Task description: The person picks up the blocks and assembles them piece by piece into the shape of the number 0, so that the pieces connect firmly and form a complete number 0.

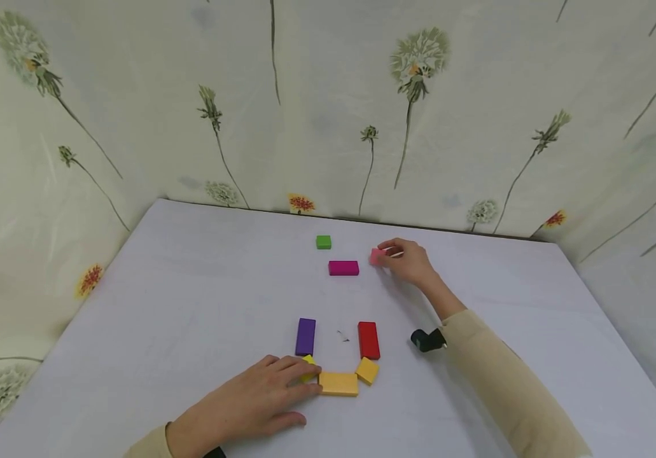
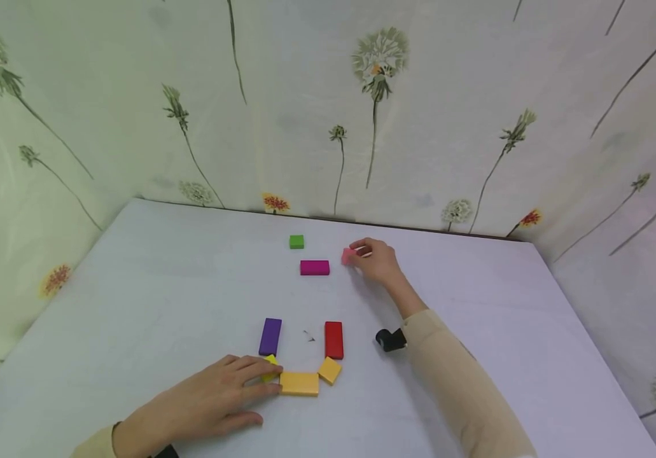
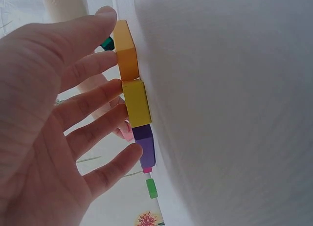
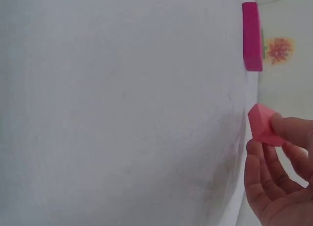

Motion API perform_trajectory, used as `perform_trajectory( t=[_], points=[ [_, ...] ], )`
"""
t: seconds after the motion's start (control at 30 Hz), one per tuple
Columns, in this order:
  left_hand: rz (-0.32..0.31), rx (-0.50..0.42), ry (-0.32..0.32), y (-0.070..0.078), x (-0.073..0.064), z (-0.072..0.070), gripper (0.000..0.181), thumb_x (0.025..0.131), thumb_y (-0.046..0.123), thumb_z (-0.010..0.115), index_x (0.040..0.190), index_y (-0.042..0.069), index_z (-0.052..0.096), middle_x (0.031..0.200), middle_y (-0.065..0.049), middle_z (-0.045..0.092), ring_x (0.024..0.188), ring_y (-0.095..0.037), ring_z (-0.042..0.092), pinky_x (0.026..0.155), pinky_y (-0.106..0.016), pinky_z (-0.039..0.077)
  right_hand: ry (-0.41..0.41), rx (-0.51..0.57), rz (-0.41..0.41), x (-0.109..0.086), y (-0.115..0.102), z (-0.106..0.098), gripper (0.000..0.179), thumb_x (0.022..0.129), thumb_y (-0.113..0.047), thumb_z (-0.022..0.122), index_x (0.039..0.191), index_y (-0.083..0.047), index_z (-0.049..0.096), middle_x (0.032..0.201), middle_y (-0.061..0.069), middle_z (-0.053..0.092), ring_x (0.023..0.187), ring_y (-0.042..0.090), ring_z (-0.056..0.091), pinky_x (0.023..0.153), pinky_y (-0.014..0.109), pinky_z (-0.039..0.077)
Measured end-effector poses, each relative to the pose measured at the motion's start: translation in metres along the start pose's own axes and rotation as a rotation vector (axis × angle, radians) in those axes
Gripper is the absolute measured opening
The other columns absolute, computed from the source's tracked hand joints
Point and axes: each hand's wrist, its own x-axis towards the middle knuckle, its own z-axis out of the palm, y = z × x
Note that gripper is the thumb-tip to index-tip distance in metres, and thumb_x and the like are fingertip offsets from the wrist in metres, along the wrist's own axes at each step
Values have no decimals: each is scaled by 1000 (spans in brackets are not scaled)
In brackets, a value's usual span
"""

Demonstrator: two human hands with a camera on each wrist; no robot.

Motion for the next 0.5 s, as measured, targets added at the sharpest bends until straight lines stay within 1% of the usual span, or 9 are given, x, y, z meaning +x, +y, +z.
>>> perform_trajectory(
  t=[0.07,0.2,0.5],
  points=[
    [-2,-1,-4,0,0,-1,40,95,43,62,131,26,59,137,3,51,124,-15,47,93,-34,45,2,5,-5,-2,1,-1,35,95,-27,64,124,-9,63,119,15,61,111,31,56,87,43,49],
    [2,0,7,0,0,-1,40,94,42,63,130,25,60,137,3,51,124,-15,48,93,-34,45,-2,24,-13,-7,1,-5,35,95,-28,65,125,-10,64,120,14,61,111,30,57,87,42,49],
    [1,-3,11,0,-1,0,39,95,42,62,131,26,59,137,3,51,124,-15,47,93,-34,45,-25,91,-22,-22,-11,-17,37,94,-29,68,125,-11,63,122,14,61,111,29,58,86,42,49]
  ],
)
